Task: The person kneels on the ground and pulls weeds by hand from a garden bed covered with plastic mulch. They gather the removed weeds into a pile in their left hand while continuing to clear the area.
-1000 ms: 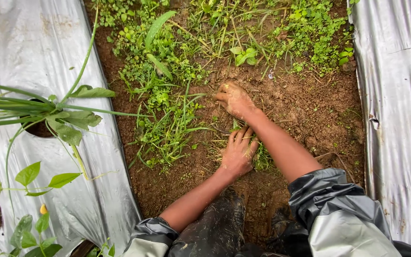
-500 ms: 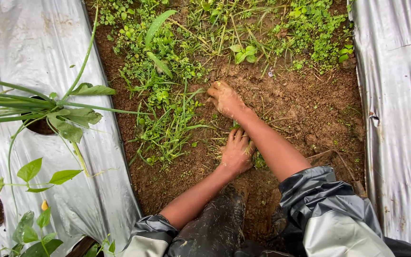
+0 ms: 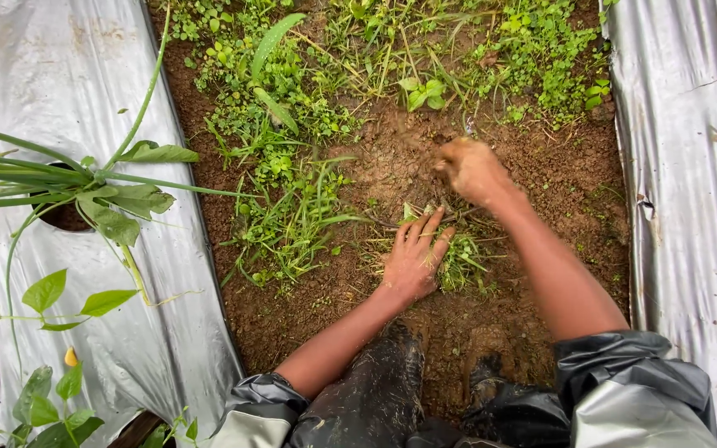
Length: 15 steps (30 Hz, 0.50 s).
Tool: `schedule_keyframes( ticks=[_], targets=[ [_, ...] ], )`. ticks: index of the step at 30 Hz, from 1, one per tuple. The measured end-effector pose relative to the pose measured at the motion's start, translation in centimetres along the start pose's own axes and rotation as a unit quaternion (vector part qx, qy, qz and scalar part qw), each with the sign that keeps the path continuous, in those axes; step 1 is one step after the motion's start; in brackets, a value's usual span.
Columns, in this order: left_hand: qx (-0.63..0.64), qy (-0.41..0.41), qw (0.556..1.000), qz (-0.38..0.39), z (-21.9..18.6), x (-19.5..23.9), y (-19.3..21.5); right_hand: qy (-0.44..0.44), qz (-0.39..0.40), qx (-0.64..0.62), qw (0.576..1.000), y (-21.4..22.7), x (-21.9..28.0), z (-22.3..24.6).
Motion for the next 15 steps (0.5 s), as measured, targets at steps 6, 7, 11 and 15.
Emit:
schedule_keyframes(
  ticks=[6, 7, 11, 15],
  targets=[
    [0.074, -0.001, 0.993, -0.087, 0.5, -0.3, -1.1, 0.035, 0.061, -0.094, 0.993, 1.1, 5.7, 0.4],
    [0.072, -0.004, 0.993, -0.091, 0.6, -0.8, -1.5, 0.037, 0.056, -0.093, 0.993, 2.1, 7.0, 1.8],
    [0.037, 0.003, 0.999, -0.031, 0.5, -0.6, -2.9, 0.044, 0.193, 0.017, 0.98, -2.2, 8.9, 1.7],
    [-0.036, 0.004, 0.999, 0.032, 0.4, -0.9, -3.2, -0.085, 0.034, -0.129, 0.987, -2.2, 6.9, -1.0]
  ],
)
Point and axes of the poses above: each hand's wrist, its own x-axis away from the middle knuckle, its own y-axis out of the back of the hand, z = x × y, the point moved 8 cm from there along -x, towards the middle knuckle, and after that the axes turned 1 degree about -x, right-handed, at the moved point
